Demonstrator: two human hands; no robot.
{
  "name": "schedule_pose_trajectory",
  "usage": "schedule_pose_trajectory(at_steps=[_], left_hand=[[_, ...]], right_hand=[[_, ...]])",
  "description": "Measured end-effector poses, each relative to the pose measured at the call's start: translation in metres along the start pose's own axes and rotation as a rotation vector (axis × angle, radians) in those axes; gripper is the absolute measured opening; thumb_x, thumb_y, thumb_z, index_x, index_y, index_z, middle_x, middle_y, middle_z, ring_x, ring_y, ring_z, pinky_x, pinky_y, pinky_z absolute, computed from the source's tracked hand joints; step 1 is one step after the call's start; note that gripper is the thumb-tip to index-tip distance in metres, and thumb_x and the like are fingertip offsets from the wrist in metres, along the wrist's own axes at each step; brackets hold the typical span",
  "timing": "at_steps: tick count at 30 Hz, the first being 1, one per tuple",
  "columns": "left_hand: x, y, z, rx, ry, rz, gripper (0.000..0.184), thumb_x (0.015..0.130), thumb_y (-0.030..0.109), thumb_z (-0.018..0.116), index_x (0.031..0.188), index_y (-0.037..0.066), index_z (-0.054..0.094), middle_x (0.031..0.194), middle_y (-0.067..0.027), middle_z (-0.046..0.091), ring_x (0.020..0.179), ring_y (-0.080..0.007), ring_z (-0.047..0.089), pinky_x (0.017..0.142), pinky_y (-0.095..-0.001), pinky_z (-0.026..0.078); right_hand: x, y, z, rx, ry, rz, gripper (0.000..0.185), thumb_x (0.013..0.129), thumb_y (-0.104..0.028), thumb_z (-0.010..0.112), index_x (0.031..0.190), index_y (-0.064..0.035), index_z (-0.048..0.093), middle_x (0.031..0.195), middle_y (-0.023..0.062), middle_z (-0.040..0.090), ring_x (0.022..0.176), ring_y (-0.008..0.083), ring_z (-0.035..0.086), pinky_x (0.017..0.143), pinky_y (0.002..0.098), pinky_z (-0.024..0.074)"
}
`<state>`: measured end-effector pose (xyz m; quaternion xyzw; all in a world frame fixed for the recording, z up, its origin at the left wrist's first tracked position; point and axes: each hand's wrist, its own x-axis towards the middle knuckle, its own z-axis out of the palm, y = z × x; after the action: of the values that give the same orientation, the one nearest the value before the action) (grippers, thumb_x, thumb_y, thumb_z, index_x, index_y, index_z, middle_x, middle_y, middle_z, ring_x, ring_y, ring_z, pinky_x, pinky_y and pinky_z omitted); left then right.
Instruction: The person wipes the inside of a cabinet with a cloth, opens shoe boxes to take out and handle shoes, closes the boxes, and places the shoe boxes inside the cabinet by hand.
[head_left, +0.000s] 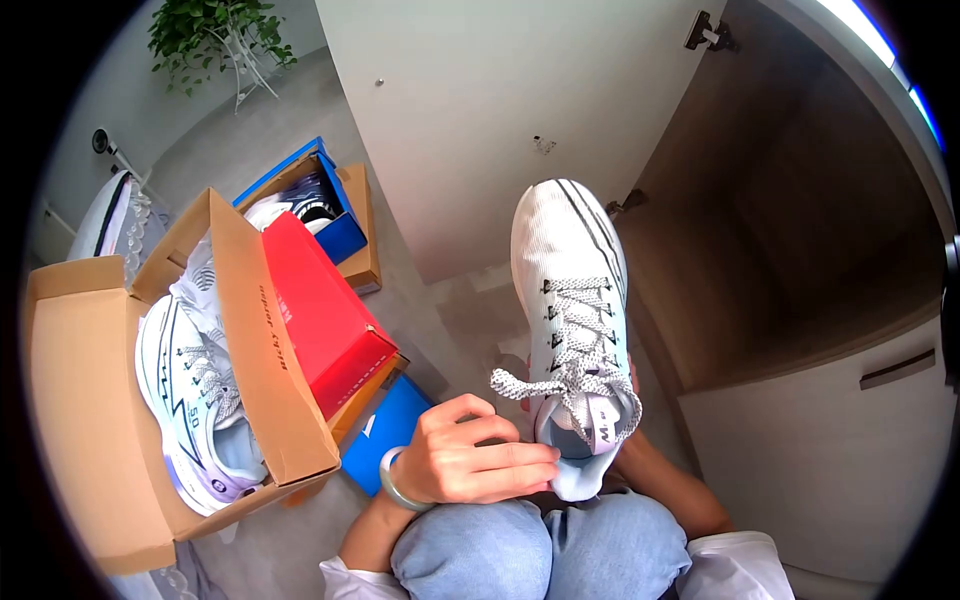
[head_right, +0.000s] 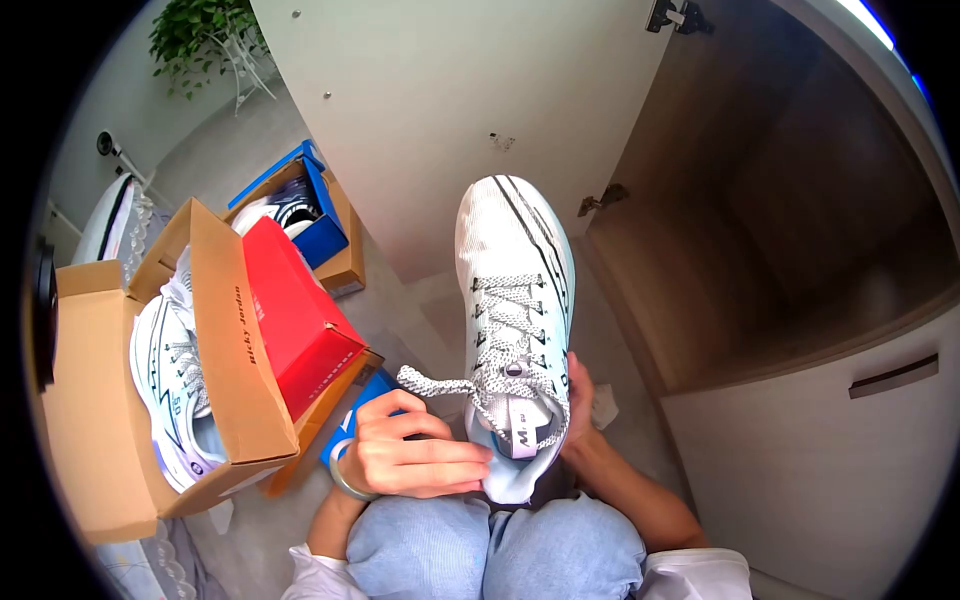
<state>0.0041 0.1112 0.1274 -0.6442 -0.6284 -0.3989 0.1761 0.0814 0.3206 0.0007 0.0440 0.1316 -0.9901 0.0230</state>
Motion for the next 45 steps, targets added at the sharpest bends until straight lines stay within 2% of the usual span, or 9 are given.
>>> schedule_pose_trajectory(at_steps=[10,13,17,21,25,30,34,37,45], left_hand=[[0.003,0.002,-0.002,-0.021,-0.028,-0.022,0.01,0.069,0.019,0.079,0.077,0.019,0.073,0.09,0.0081,0.074,0.065,-0.008,0.059,0.061,-0.0235,0.046],[0.001,-0.001,0.003,-0.036,-0.037,-0.075,0.02,0.065,0.021,0.081,0.085,0.019,0.076,0.091,0.009,0.073,0.063,-0.0074,0.059,0.059,-0.0224,0.045],[-0.006,-0.004,0.005,-0.049,-0.235,-0.122,0.034,0.066,0.022,0.079,0.1,0.022,0.076,0.091,0.0094,0.073,0.06,-0.0077,0.06,0.054,-0.0218,0.046],[-0.016,-0.007,0.014,-0.16,-0.384,-0.271,0.038,0.064,0.013,0.073,0.101,0.02,0.076,0.083,-0.0028,0.072,0.059,-0.0217,0.067,0.052,-0.0341,0.052],[-0.006,-0.005,0.013,-0.312,-0.484,-0.487,0.014,0.08,0.02,0.074,0.085,0.008,0.067,0.076,-0.0059,0.065,0.061,-0.0343,0.063,0.052,-0.0423,0.049],[-0.016,-0.015,0.023,-0.427,-0.454,-0.556,0.018,0.083,0.019,0.073,0.083,0.004,0.064,0.074,-0.011,0.061,0.064,-0.0366,0.061,0.055,-0.042,0.046],[-0.02,-0.016,0.03,-0.45,-0.36,-0.616,0.021,0.083,0.022,0.076,0.085,0.002,0.068,0.073,-0.0129,0.063,0.059,-0.0323,0.062,0.053,-0.0385,0.047],[-0.03,-0.021,0.03,-0.346,-0.019,-0.574,0.037,0.075,0.026,0.085,0.097,0.0,0.072,0.084,-0.0079,0.072,0.052,-0.0142,0.061,0.048,-0.0258,0.046],[-0.025,-0.022,0.021,-0.119,0.356,-0.536,0.015,0.077,0.014,0.082,0.087,0.006,0.074,0.083,-0.0085,0.069,0.075,-0.021,0.064,0.068,-0.0311,0.049]], right_hand=[[-0.01,-0.007,0.017,-0.038,0.045,-0.027,0.078,0.088,-0.054,0.057,0.142,0.001,0.044,0.133,0.0202,0.058,0.118,0.0333,0.061,0.103,0.0491,0.048],[-0.01,-0.011,0.01,-0.106,0.071,-0.061,0.085,0.087,-0.067,0.051,0.145,-0.0052,0.041,0.134,0.0208,0.055,0.118,0.0361,0.059,0.099,0.0539,0.0498],[-0.005,-0.007,0.021,-0.061,-0.032,-0.026,0.077,0.091,-0.057,0.052,0.141,0.0012,0.046,0.13,0.0199,0.06,0.115,0.0331,0.062,0.101,0.0486,0.0497],[-0.001,-0.008,0.021,-0.013,-0.069,0.021,0.066,0.094,-0.046,0.053,0.137,0.0037,0.049,0.127,0.0218,0.063,0.112,0.0332,0.064,0.102,0.0469,0.0498],[0.001,-0.009,0.037,0.061,0.13,0.07,0.048,0.097,-0.034,0.056,0.13,0.0019,0.055,0.118,0.0186,0.067,0.103,0.0284,0.069,0.092,0.0422,0.0568],[0.004,-0.006,0.036,0.037,0.281,0.087,0.044,0.096,-0.033,0.059,0.125,0.0006,0.059,0.114,0.0166,0.069,0.098,0.0262,0.07,0.088,0.0397,0.058],[0.01,-0.01,0.033,0.032,0.316,0.083,0.041,0.096,-0.032,0.06,0.122,0.0001,0.061,0.112,0.0157,0.07,0.095,0.0252,0.071,0.088,0.0391,0.0581],[0.013,-0.006,0.039,0.001,0.356,0.106,0.041,0.096,-0.036,0.061,0.122,-0.0039,0.062,0.112,0.0128,0.071,0.096,0.0252,0.07,0.088,0.0399,0.0572],[0.012,0.002,0.034,0.005,0.312,0.184,0.048,0.101,-0.043,0.048,0.13,-0.0066,0.059,0.125,0.0124,0.066,0.114,0.0272,0.064,0.102,0.0447,0.0504]])
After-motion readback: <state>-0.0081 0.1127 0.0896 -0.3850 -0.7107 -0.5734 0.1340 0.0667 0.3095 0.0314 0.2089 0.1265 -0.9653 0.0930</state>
